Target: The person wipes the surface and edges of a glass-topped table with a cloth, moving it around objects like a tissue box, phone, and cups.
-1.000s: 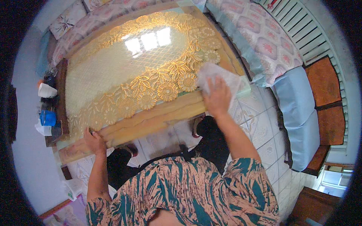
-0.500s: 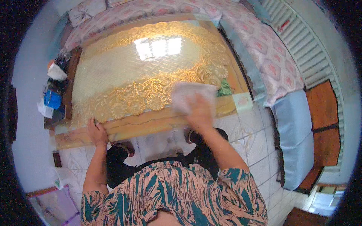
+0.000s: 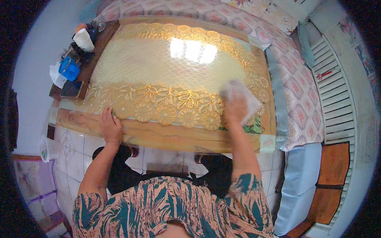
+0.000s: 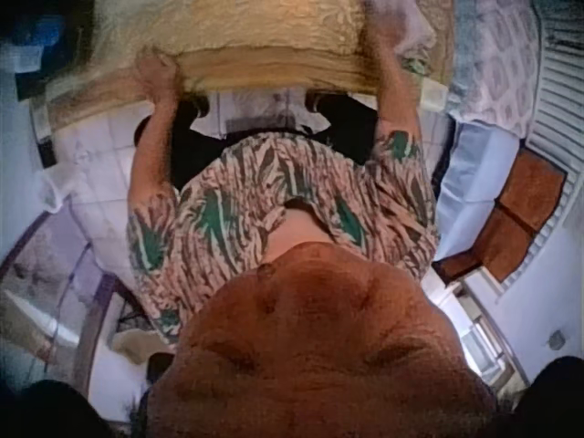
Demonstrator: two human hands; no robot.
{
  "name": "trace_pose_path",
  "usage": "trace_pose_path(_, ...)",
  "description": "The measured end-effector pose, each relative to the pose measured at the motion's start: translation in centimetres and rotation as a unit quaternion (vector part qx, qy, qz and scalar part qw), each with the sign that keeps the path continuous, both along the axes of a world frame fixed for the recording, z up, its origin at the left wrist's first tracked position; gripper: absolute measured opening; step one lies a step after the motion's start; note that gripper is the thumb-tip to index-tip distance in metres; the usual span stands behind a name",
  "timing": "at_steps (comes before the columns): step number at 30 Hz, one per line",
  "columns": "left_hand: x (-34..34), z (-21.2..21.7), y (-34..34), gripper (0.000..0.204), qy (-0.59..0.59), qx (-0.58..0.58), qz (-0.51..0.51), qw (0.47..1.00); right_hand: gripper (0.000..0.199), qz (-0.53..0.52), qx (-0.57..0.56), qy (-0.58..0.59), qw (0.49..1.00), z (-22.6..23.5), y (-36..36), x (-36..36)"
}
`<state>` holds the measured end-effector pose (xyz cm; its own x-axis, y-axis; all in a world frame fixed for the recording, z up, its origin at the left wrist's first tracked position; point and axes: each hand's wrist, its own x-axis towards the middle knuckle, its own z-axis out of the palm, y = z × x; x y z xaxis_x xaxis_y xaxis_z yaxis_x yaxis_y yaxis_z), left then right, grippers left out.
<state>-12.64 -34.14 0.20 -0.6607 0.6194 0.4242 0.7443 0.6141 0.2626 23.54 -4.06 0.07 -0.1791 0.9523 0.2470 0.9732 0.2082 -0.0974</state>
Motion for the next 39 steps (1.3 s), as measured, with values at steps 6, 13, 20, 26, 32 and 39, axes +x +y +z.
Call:
trace_pose_path(6, 0.4, -0.1, 0.6, 0.041, -0.004, 0.031, -0.008, 0.999, 0.065, 0.377, -0.055, 0.059, 0.923, -0.1, -13.1, -18.2)
trace_pose_path(13, -0.5, -0.8, 0.1, 0.042, 0.001, 0.041, -0.012, 0.999, 0.064, 0.353, -0.005, -0.042, 0.935, 1.1, -12.9, -9.2)
trace_pose_path(20, 0.6, -0.6, 0.8, 0.044, -0.012, 0.039, 0.012, 0.999, 0.060, -0.120, -0.015, 0.021, 0.992, 0.7, -8.9, 12.8)
trace_pose_path(26, -0.4, -2.4, 1.0, 0.043, 0.015, 0.063, 0.011, 0.998, 0.066, 0.097, 0.016, 0.022, 0.995, -2.8, -15.6, 2.6)
trace_pose_path(32, -1.1, -2.5, 1.2, 0.040, 0.008, 0.088, -0.012, 0.996, 0.074, 0.406, -0.051, 0.057, 0.911, 2.4, -25.3, -13.0)
trace_pose_path(39, -2.1, -2.5, -0.5, 0.037, -0.059, 0.162, -0.077, 0.982, 0.064, 0.276, -0.052, 0.019, 0.960, 0.6, -17.6, -1.4)
